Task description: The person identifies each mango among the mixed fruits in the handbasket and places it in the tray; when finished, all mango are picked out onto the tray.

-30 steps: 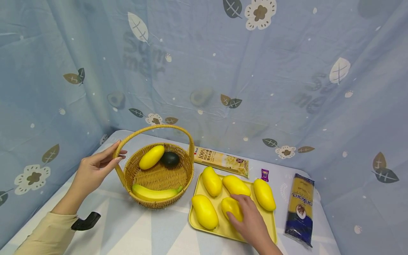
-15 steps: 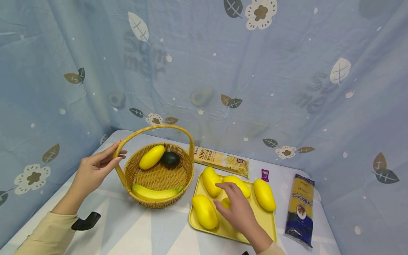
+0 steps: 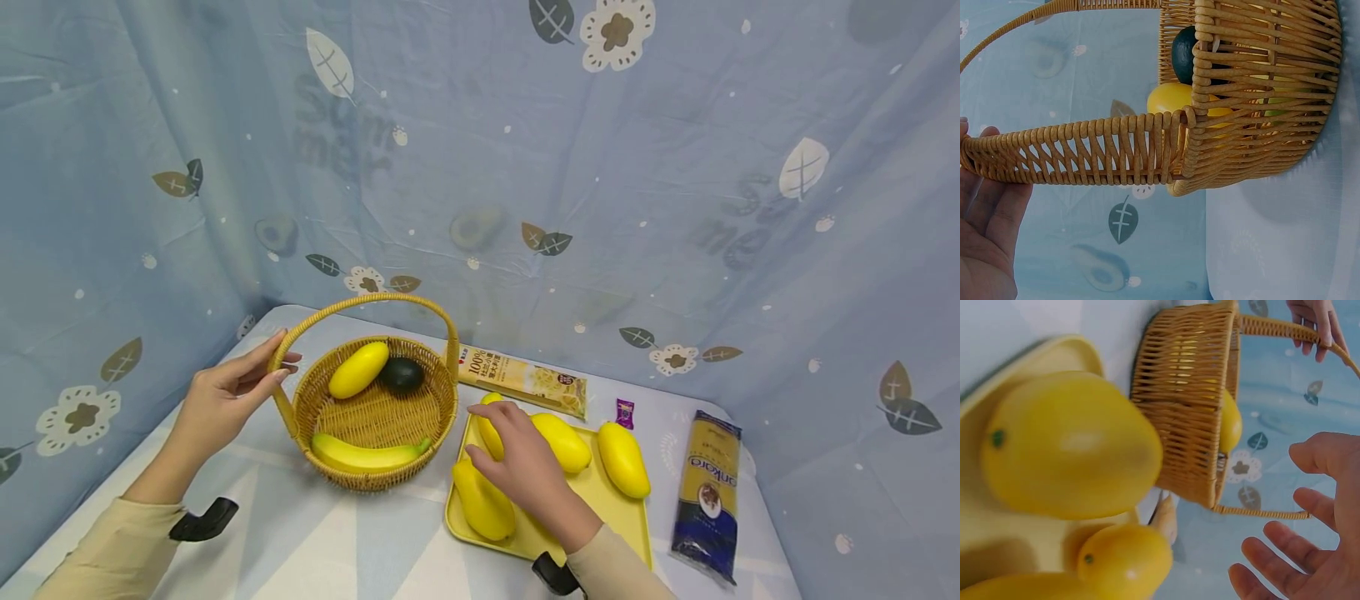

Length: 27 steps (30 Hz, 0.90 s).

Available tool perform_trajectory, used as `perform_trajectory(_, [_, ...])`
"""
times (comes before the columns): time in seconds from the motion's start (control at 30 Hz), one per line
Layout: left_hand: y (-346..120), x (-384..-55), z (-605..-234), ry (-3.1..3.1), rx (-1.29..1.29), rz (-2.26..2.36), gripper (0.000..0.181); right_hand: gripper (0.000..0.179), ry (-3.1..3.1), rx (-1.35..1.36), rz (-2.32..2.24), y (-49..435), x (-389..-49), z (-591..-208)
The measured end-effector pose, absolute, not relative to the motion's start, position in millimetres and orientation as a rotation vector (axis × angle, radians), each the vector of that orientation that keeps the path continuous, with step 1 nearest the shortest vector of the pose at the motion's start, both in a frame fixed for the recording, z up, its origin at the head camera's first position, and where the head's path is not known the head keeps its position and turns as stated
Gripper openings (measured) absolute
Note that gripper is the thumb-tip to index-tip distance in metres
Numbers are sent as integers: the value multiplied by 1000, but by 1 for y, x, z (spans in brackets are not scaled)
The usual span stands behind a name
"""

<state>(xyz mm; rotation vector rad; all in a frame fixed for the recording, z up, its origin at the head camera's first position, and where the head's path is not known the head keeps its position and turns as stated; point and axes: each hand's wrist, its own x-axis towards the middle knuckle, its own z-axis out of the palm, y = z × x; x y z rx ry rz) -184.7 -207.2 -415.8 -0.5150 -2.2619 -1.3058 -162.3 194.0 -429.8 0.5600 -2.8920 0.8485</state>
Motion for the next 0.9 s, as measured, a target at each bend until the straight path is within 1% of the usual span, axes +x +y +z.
perform_trajectory(0.23, [-208,-184,-415,-2266,-521,-1303,65,51,-2865,668,893,174,-183,-423])
perform_trajectory(0.5, [-207,-185,-415,-2263,-527,-1312,63,52,-2912,834,860,144,-207,-419])
perform_trajectory(0.67, [-208,-185,-415,-2260,-516,-1315,63,52,-2944,870,853,125,-229,-418])
perform_trajectory(0.9, [-209,-186,-416,-2233,-583,-1309,64,52,-2946,965,862,101,-259,-415])
